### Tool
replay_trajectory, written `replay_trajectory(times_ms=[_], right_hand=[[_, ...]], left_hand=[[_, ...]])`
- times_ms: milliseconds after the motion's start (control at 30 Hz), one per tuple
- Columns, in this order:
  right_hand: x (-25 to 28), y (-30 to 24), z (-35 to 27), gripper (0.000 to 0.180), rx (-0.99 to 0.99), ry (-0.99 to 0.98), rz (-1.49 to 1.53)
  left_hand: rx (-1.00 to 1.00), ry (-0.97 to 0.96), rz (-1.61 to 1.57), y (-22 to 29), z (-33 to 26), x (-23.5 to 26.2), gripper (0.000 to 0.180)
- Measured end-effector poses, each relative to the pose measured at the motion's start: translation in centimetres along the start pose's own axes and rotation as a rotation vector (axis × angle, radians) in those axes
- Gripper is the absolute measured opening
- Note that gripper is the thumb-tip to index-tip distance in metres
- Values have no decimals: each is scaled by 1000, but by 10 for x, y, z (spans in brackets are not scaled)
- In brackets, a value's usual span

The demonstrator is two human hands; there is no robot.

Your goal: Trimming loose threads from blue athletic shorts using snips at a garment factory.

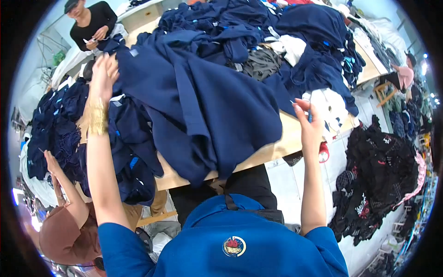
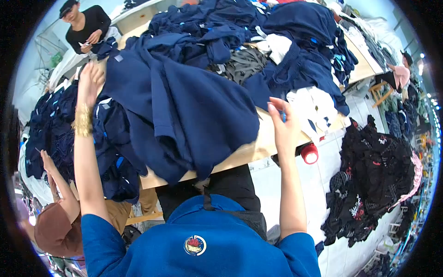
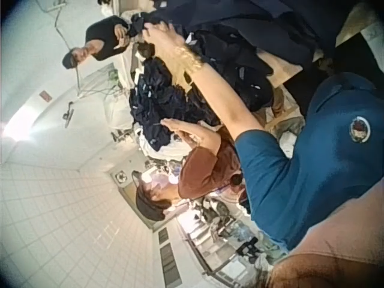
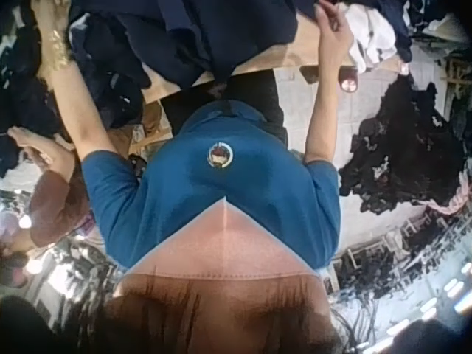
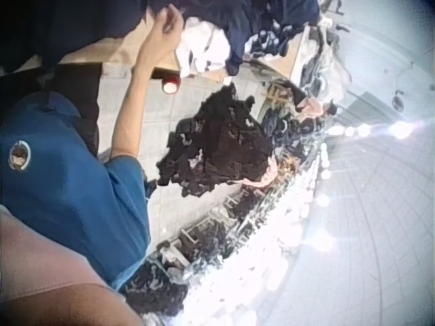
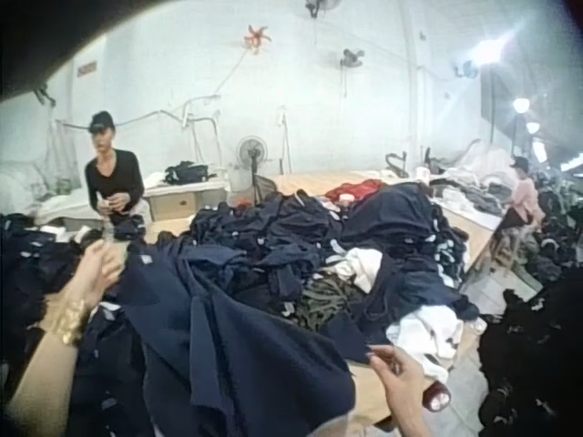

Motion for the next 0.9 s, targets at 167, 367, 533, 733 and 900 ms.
replay_trajectory(times_ms=[167, 367, 533, 733, 900], right_hand=[[21, 86, -36, 15, -233, -104, -216], [-13, 111, -83, 12, -457, -245, -39], [-109, 62, -118, 15, -172, -504, -21], [-168, 40, -139, 64, -2, -585, -400], [-135, 81, -143, 36, 39, -546, -521]], left_hand=[[-88, -411, 359, -53, -152, -61, 39], [-7, -262, 374, -119, -238, -44, 25], [-181, -341, 582, -113, -285, -87, 20], [-211, -309, 533, -107, -259, -108, 23], [-476, -348, 880, -110, -240, -116, 30]])
Point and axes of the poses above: each hand's wrist, its own z-axis towards the middle knuckle, its own x-axis out of the back of the hand, y = z × x, the point moved 9 cm from there along z, towards the middle knuckle, and after that the axes turned 6 degrees about -x, right-handed, at the moved point
